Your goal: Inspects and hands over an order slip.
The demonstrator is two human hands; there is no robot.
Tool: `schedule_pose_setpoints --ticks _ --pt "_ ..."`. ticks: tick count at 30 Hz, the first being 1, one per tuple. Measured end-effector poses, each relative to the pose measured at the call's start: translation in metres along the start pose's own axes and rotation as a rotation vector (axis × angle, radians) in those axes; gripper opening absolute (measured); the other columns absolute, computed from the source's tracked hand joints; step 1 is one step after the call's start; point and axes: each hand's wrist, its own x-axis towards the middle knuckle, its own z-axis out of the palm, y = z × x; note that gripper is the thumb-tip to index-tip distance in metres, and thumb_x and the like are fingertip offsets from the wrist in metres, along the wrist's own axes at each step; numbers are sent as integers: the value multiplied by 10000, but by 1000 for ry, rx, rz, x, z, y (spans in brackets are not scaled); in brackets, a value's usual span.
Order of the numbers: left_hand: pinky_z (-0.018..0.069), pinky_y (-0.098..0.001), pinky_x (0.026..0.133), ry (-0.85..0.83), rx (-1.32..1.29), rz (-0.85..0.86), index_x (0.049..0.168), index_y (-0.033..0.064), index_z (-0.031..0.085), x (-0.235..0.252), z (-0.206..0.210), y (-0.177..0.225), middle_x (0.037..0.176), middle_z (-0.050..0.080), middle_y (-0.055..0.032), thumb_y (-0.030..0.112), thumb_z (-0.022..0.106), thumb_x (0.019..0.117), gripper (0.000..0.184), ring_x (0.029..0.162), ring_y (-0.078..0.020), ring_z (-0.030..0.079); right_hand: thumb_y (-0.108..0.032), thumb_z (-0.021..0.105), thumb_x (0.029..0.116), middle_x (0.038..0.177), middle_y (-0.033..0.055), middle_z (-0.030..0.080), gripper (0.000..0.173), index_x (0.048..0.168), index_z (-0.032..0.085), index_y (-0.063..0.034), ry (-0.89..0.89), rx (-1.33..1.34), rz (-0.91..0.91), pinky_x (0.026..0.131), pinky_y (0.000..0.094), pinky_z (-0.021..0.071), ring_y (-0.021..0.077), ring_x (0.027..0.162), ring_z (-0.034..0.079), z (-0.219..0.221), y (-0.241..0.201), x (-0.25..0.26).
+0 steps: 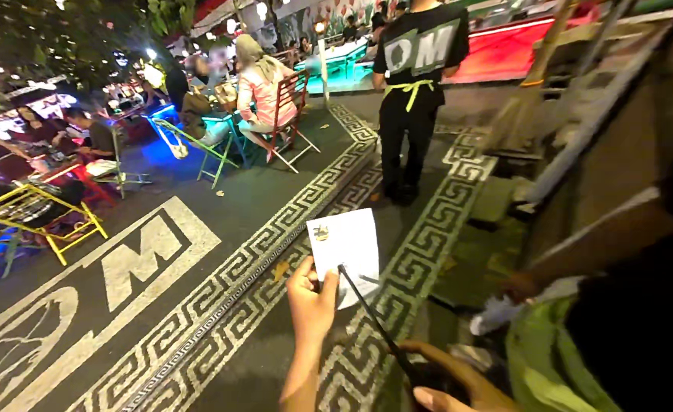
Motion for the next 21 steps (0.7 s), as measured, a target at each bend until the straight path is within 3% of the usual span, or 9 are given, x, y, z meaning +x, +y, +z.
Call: schedule_pose_setpoints --ticks 2,6,11,14,21 --pt "590 -232 627 6 8 -19 1247 -133 580 0 0 3 768 737 -31 -60 633 894 364 654 -56 691 -240 608 973 955 94 688 521 1442 482 -51 -1 39 5 632 392 618 198 710 692 1 -1 -2" --pt "589 -241 566 1 6 -19 1235 -125 573 1 4 4 717 729 -28 -77 617 897 344 597 -78 689 -239 623 962 927 83 686 531 1451 489 -80 -12 72 0 611 375 617 188 679 686 -1 -2 -6" --pt "554 -190 536 18 71 31 1284 -155 529 2 14 7 694 719 -1 -97 621 874 425 560 -22 650 -267 646 958 920 62 671 527 1433 506 -86 20 106 -32 593 353 614 162 652 671 -3 2 -7" --pt "495 -167 474 56 209 100 1336 -174 505 3 27 8 638 680 11 -55 646 855 515 490 17 573 -259 648 959 896 44 658 507 1427 512 -118 63 98 -11 574 337 608 145 621 657 -3 -2 -8" --pt "513 -216 465 -53 335 160 1485 -82 419 14 53 14 689 694 -12 -10 646 845 682 482 -26 579 -281 678 940 874 38 650 489 1392 565 -132 153 66 -69 584 319 579 122 628 631 -16 1 -10"
